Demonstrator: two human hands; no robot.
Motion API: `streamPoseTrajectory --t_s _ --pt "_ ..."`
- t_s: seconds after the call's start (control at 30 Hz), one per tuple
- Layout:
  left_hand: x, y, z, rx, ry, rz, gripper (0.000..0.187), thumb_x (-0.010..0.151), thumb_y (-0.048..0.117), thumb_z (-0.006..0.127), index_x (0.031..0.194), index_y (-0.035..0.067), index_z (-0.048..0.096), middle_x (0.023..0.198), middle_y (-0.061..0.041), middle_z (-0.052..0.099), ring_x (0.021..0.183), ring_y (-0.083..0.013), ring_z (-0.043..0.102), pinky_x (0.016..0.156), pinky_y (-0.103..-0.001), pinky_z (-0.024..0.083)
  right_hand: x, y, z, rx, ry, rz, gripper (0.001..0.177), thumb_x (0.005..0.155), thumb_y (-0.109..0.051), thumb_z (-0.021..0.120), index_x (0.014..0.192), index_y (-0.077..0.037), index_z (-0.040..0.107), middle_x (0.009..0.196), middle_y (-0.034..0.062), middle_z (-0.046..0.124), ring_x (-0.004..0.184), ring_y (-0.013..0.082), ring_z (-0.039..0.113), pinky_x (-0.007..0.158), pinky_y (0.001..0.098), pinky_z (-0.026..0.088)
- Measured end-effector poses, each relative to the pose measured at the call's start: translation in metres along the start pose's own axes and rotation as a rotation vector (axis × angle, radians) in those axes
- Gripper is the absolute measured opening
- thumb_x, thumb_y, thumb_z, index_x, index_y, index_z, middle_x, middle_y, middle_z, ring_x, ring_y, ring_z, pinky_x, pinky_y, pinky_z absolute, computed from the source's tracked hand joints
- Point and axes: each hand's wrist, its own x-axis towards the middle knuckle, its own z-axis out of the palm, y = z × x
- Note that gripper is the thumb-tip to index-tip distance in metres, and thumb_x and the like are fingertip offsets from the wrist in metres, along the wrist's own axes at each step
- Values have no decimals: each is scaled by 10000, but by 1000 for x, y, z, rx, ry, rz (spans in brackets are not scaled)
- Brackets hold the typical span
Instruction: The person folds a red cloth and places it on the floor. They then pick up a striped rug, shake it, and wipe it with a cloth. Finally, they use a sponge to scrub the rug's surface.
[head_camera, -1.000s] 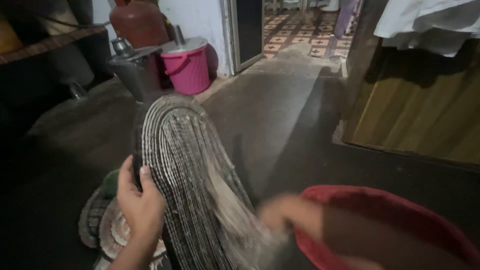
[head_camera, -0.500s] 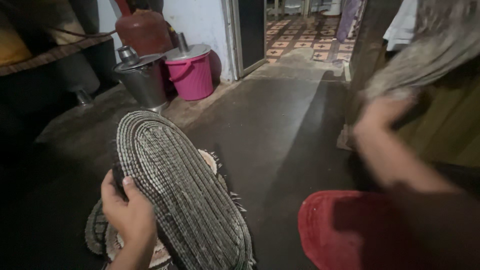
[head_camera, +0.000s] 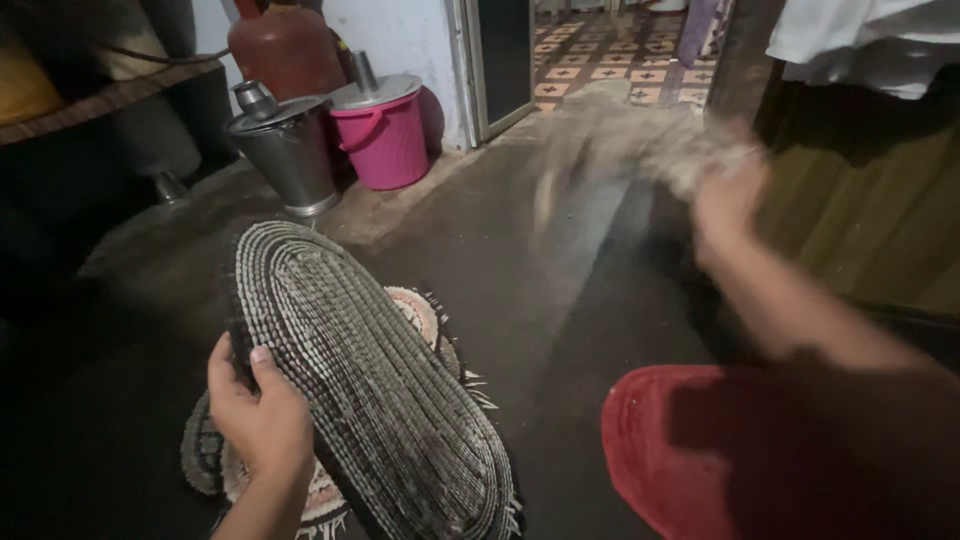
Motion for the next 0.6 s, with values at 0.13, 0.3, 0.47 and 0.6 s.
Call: streamPoseTrajectory --t_s 0.13,0.3,0.47,0.6 --pt "5 -1 -1 -27 -20 31 374 1068 82 516 1416 -57 507 1305 -152 648 1168 -197 624 1022 -310 466 -74 -45 48 -82 -94 -74 354 910 -73 534 1256 -78 610 1174 100 691 1076 254 661 915 388 540" --pt "0 11 -5 31 -53 -97 402 1051 101 518 1431 -30 506 1240 -143 670 1107 -185 646 971 -315 491 -257 -26 32 -501 -1831 -361 311 845 -170 633 1135 -108 728 1087 139 738 1004 316 696 856 439 553" --pt "7 6 -12 -51 -21 -27 407 1055 105 553 1430 -46 503 1264 -133 666 1114 -172 638 976 -300 495 -147 40 16 -579 -1450 -637 239 732 -223 707 915 -69 723 922 157 697 883 358 651 803 491 524" --pt "7 0 -17 -61 -50 -20 391 1054 98 553 1416 -46 519 1254 -123 670 1102 -162 639 969 -297 504 -12 -2 13 -464 16 -423 279 1003 -20 652 1262 15 555 1219 250 580 1152 423 578 1014 469 462"
